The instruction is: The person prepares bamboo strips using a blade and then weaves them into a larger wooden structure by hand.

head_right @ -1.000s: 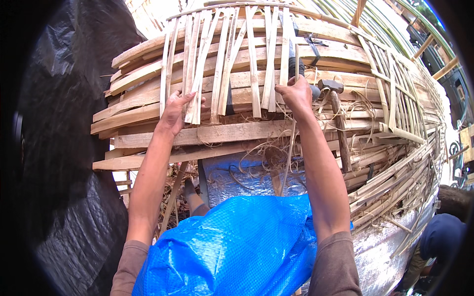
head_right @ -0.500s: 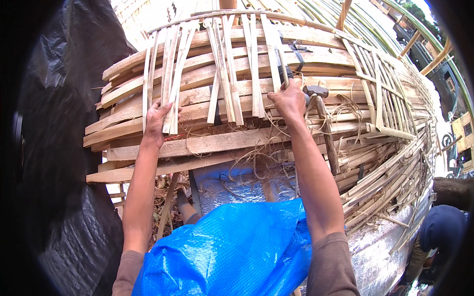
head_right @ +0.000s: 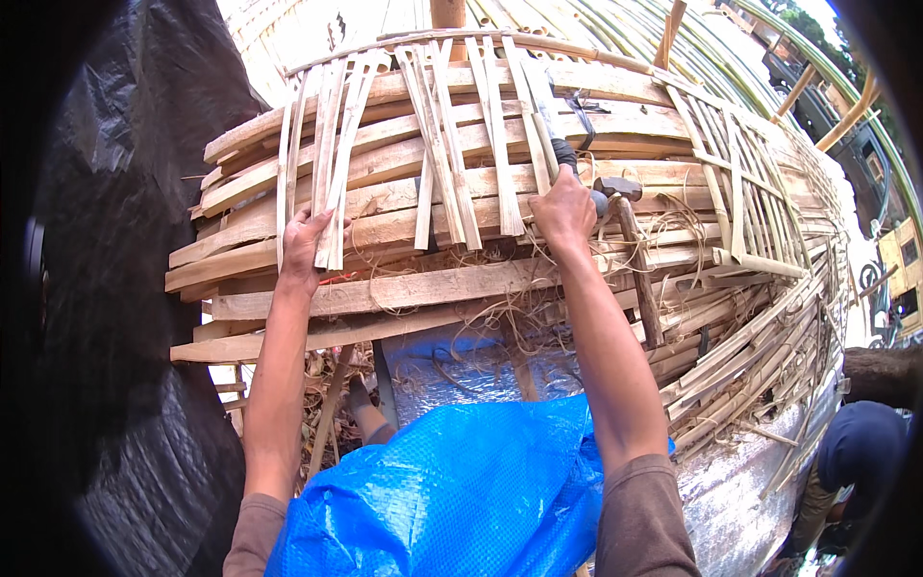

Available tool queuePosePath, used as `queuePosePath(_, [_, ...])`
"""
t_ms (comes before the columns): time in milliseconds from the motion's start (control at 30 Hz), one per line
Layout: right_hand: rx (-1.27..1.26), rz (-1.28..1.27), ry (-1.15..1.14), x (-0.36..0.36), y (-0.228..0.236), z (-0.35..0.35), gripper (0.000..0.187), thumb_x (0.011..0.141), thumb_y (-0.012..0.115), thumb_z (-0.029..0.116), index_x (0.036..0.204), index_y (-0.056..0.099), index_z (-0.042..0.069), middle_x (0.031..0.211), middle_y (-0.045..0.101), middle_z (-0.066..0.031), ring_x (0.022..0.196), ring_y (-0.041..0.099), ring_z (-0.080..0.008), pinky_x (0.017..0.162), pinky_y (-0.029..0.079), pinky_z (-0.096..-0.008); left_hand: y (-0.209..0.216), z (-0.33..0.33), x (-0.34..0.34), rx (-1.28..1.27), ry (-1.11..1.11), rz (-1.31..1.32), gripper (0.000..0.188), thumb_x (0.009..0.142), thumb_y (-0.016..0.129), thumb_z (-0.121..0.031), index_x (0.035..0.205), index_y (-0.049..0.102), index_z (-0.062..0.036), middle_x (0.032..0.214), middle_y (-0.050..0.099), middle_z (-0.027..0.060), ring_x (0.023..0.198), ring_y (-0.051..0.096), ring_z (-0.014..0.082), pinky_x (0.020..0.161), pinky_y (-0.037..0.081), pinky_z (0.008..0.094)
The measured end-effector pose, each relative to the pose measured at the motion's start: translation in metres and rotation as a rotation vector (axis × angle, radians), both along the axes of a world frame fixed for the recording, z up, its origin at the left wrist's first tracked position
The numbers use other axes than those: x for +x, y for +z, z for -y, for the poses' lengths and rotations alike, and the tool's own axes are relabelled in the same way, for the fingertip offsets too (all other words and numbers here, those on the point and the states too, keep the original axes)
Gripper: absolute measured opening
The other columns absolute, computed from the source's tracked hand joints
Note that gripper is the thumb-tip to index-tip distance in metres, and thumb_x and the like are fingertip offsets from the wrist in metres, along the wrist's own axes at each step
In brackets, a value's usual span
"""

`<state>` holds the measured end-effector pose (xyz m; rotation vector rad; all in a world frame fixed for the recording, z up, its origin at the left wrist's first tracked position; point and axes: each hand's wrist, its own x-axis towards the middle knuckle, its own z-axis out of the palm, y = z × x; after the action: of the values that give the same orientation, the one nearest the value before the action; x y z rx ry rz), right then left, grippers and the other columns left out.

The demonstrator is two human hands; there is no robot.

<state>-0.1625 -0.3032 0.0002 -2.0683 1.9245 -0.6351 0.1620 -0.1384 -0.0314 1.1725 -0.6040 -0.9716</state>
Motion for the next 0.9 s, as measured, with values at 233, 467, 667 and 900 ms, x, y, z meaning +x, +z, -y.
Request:
queuePosePath(233, [-0.103,0.074,0.138,0.011,0.003,-0.028,0.035,0.082,0.073,0.027,0.102,0.063,0.0,0.097,0.068,-0.0197,0.091,0.067,-0.0413,0.079,0.053,-0.0508,-0.01,-0.003,0.003,0.091,-0.01,0.08,0.062,0.087,0.074,-0.018,0.132,0.037,0.0047,0.11,0.066,0.0204,0.095,0.066,0.0198,0.082,0.054,0.0312])
queuePosePath(467, [-0.099,0.012,0.147,0.025,-0.02,-0.039,0.038,0.084,0.074,0.032,0.098,0.062,-0.001,0.095,0.068,-0.0231,0.092,0.067,-0.0421,0.08,0.053,-0.0506,-0.008,-0.003,-0.007,0.233,0.293,0.766,0.071,0.081,0.077,-0.02,0.138,0.038,-0.0023,0.128,0.052,0.0188,0.119,0.053,0.0268,0.105,0.041,0.0399])
queuePosePath(667, [-0.005,-0.012,0.156,0.019,-0.018,-0.041,0.034,0.085,0.073,0.029,0.094,0.061,-0.002,0.095,0.068,-0.0233,0.091,0.067,-0.0423,0.079,0.054,-0.0513,0.026,0.007,-0.073,0.108,0.178,1.279,0.044,0.083,0.071,-0.02,0.119,0.052,-0.0036,0.121,0.054,0.0178,0.116,0.054,0.0334,0.101,0.048,0.0447])
queuePosePath(900, [-0.09,0.022,0.138,0.017,-0.019,-0.036,0.032,0.086,0.072,0.026,0.099,0.062,-0.001,0.098,0.069,-0.0238,0.091,0.068,-0.0423,0.08,0.054,-0.0509,0.003,0.047,-0.14,0.41,0.026,1.215,0.097,0.071,0.077,-0.062,0.134,0.044,0.004,0.124,0.053,0.0225,0.116,0.055,0.0364,0.096,0.049,0.049])
